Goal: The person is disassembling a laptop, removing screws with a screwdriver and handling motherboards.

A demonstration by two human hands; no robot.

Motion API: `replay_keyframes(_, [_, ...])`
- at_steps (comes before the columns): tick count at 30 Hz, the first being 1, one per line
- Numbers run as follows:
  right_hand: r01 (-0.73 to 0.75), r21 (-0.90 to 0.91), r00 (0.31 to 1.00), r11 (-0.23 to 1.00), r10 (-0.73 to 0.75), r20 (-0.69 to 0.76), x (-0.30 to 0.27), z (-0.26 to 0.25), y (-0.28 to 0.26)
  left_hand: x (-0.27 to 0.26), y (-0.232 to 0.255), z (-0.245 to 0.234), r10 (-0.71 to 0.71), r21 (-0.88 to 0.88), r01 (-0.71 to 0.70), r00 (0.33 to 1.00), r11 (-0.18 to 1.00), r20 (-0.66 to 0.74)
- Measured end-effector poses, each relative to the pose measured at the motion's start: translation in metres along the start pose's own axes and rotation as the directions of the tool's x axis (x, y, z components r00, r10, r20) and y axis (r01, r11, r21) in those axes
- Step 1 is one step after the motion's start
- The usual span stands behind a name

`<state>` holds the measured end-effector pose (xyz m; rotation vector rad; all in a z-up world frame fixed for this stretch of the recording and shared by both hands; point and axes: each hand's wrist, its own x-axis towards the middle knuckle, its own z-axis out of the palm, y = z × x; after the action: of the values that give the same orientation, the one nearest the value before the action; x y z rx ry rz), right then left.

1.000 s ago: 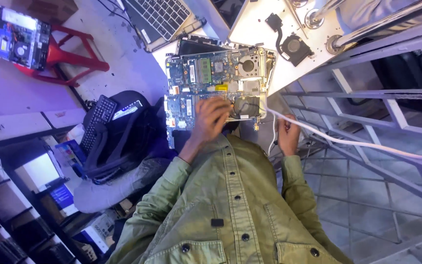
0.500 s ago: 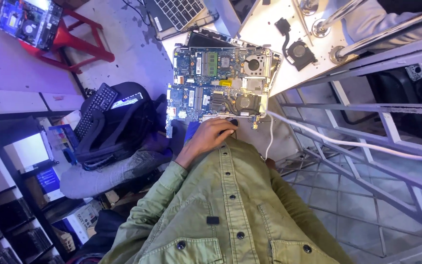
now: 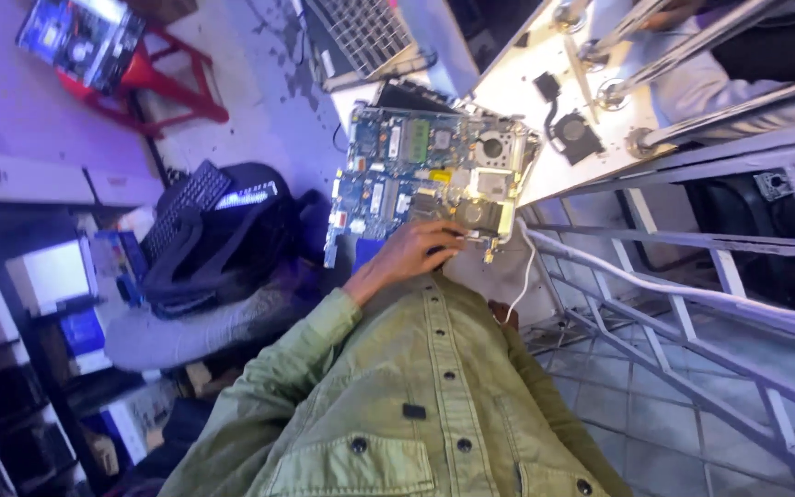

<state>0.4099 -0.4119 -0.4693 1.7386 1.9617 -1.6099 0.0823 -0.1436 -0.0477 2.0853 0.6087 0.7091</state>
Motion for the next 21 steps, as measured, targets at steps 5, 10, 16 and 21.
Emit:
replay_keyframes(5, [-0.108, -0.007, 0.992, 0.994, 0.107, -0.064, -0.09, 0.016, -0.075, -0.009, 0.009, 0.003, -0.09, -0.129, 0.084, 0.995, 0.988, -0.042])
replay_keyframes(10, [-0.295, 0.222, 0.929, 0.929, 0.334, -0.162, -0.128, 0.024, -0.095, -0.022, 0.003, 0.006, -0.023, -0.066, 0.021, 0.999, 0.998, -0.039])
replay_keyframes(16, [-0.402, 0.454, 0.801, 0.795, 0.545, -0.246, -0.09, -0.028, -0.074, -0.033, 0.0, 0.0, -0.012, -0.081, 0.0, 0.988, 0.997, -0.153])
replay_keyframes(21, [-0.311, 0.727, 0.693, 0.612, 0.67, -0.267, -0.076, -0.075, -0.056, -0.046, 0.01, -0.013, -0.154, -0.073, 0.149, 0.986, 0.986, -0.066])
